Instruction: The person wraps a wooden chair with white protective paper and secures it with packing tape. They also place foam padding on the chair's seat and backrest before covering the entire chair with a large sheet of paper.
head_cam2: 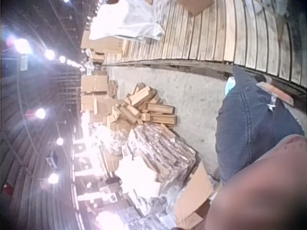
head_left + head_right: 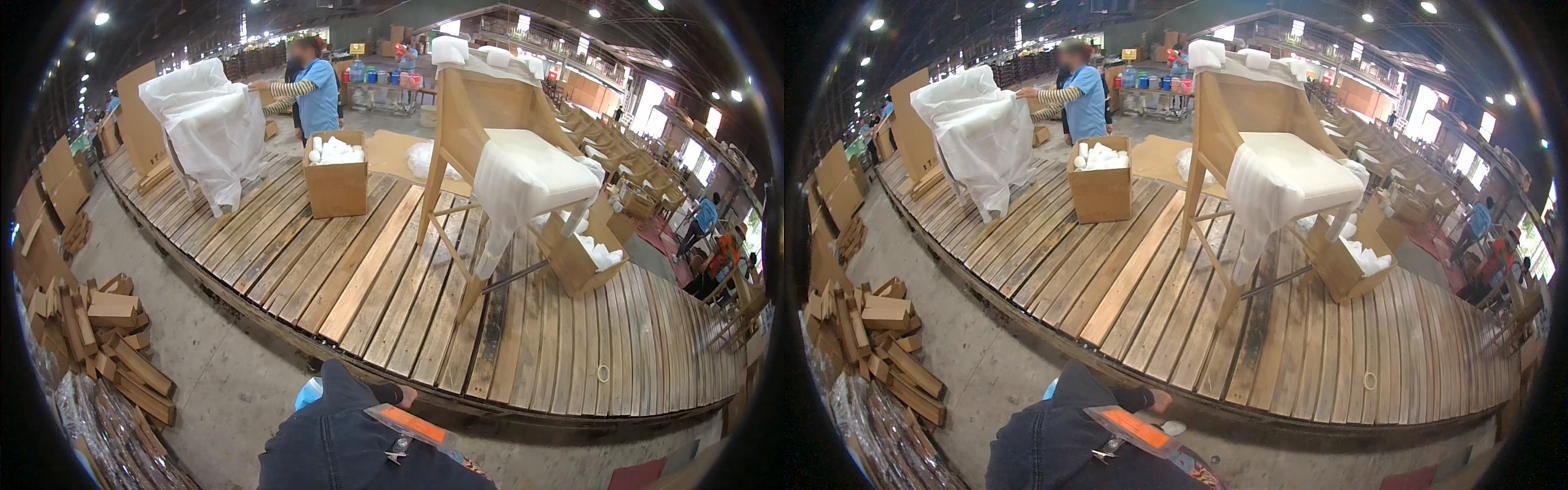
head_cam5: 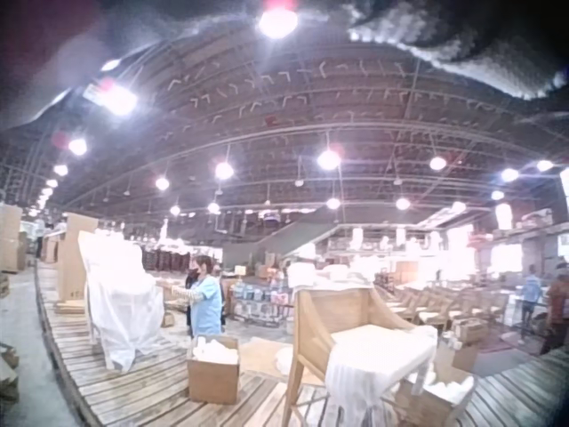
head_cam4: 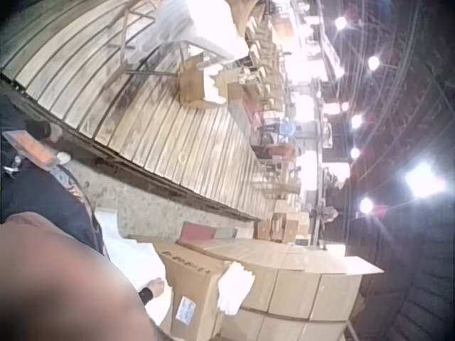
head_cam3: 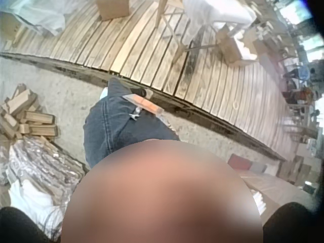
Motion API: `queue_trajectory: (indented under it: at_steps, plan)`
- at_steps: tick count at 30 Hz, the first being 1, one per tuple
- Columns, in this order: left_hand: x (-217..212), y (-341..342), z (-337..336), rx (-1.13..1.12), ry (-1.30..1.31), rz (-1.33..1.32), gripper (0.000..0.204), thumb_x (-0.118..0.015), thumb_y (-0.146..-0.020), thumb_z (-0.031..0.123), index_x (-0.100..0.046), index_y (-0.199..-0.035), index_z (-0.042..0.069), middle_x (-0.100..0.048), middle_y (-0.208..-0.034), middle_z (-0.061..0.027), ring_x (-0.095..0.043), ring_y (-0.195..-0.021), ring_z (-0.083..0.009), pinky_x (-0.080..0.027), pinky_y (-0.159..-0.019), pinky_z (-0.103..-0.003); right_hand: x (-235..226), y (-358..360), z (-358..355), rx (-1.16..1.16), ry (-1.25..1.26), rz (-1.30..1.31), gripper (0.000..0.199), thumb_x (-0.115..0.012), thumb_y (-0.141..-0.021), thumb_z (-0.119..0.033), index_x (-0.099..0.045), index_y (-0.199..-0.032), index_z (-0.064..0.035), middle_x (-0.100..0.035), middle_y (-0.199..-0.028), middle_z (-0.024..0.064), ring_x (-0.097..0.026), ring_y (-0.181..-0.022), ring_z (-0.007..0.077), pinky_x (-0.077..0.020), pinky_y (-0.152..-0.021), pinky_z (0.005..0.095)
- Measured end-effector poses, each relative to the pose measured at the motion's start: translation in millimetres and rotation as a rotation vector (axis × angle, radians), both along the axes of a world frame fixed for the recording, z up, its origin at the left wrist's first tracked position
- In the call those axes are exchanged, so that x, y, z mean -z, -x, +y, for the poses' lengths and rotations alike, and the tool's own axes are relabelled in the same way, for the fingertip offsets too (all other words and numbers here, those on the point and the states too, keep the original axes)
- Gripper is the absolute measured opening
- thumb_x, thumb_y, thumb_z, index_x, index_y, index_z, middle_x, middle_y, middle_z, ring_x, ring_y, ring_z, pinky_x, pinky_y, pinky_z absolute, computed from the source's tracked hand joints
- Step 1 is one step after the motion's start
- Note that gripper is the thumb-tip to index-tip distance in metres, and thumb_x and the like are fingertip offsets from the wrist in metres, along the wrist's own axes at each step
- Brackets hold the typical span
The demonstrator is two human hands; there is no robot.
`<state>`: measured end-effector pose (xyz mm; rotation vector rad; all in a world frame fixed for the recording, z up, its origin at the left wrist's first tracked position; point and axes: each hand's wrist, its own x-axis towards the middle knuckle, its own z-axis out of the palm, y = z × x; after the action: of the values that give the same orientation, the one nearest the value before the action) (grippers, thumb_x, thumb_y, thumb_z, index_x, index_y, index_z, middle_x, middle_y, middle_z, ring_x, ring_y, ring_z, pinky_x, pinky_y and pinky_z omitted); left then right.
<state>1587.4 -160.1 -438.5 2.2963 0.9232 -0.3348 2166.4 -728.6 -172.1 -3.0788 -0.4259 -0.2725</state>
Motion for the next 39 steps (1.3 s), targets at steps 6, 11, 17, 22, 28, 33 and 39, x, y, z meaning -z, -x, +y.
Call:
queue_trajectory:
  at_steps: [6,11,17,22,28,33,39]
  plan:
    - [-50.4,-6.7,-47.0,-0.003,0.12,0.099,0.023,-0.057,-0.078,0.014,-0.073,-0.086,0.0,-0.071,-0.084,-0.0223,-0.07,-0.079,-0.0385,-0.053,-0.07,-0.047,0.2,1.1,2.0,-0.012,-0.035,0.01,0.043,-0.049,-0.097,-0.036,-0.068,-0.097,0.0033,-0.068,-0.101,0.0287,-0.062,-0.095,0.0478,-0.0482,-0.086,0.0531]
    - [-42.8,7.2,-68.9,-0.028,0.121,0.119,0.024,-0.057,-0.081,0.017,-0.073,-0.086,0.0,-0.071,-0.086,-0.0218,-0.069,-0.083,-0.0379,-0.053,-0.073,-0.047,5.5,-17.1,7.9,-0.056,-0.051,-0.005,0.044,-0.049,-0.096,-0.036,-0.068,-0.099,0.0035,-0.068,-0.102,0.0286,-0.062,-0.097,0.0479,-0.048,-0.086,0.0534]
    - [-14.4,37.3,-87.5,-0.052,0.045,0.14,0.026,-0.058,-0.081,0.019,-0.072,-0.09,-0.002,-0.071,-0.092,-0.0242,-0.069,-0.088,-0.0389,-0.054,-0.076,-0.047,20.4,-45.4,8.5,-0.061,-0.088,-0.014,0.044,-0.051,-0.095,-0.036,-0.07,-0.1,0.0032,-0.068,-0.103,0.0286,-0.063,-0.098,0.0475,-0.0485,-0.088,0.0523]
    - [-39.6,51.7,-105.1,-0.102,0.065,0.197,0.028,-0.058,-0.08,0.017,-0.071,-0.096,-0.002,-0.071,-0.096,-0.0219,-0.069,-0.092,-0.0379,-0.054,-0.079,-0.047,23.5,-53.4,4.9,-0.065,-0.098,-0.023,0.044,-0.051,-0.095,-0.036,-0.07,-0.101,0.0031,-0.068,-0.104,0.0287,-0.063,-0.099,0.0474,-0.0486,-0.089,0.0519]
    - [-44.1,52.7,-112.1,-0.214,0.124,0.227,0.028,-0.058,-0.077,0.015,-0.072,-0.098,0.0,-0.072,-0.097,-0.0195,-0.069,-0.094,-0.0352,-0.054,-0.081,-0.047,26.3,-56.6,4.2,-0.057,-0.123,-0.026,0.044,-0.051,-0.095,-0.036,-0.07,-0.102,0.0029,-0.068,-0.105,0.0288,-0.063,-0.1,0.0473,-0.0487,-0.09,0.0514]
    - [-32.4,44.9,-105.3,-0.152,0.096,0.155,0.026,-0.056,-0.079,0.02,-0.072,-0.086,0.0,-0.072,-0.09,-0.0194,-0.07,-0.087,-0.0317,-0.054,-0.076,-0.047,29.3,-60.6,1.9,-0.094,-0.162,-0.065,0.044,-0.051,-0.095,-0.035,-0.07,-0.102,0.0038,-0.068,-0.104,0.029,-0.063,-0.099,0.0475,-0.0488,-0.089,0.0518]
    - [-62.5,39.1,-96.5,-0.219,0.178,0.116,0.029,-0.055,-0.082,0.02,-0.072,-0.076,-0.003,-0.071,-0.077,-0.0197,-0.07,-0.071,-0.0314,-0.054,-0.07,-0.045,29.0,-69.7,4.0,-0.08,-0.124,-0.028,0.043,-0.05,-0.097,-0.033,-0.069,-0.099,0.0055,-0.068,-0.103,0.0304,-0.062,-0.098,0.0478,-0.0485,-0.088,0.0519]
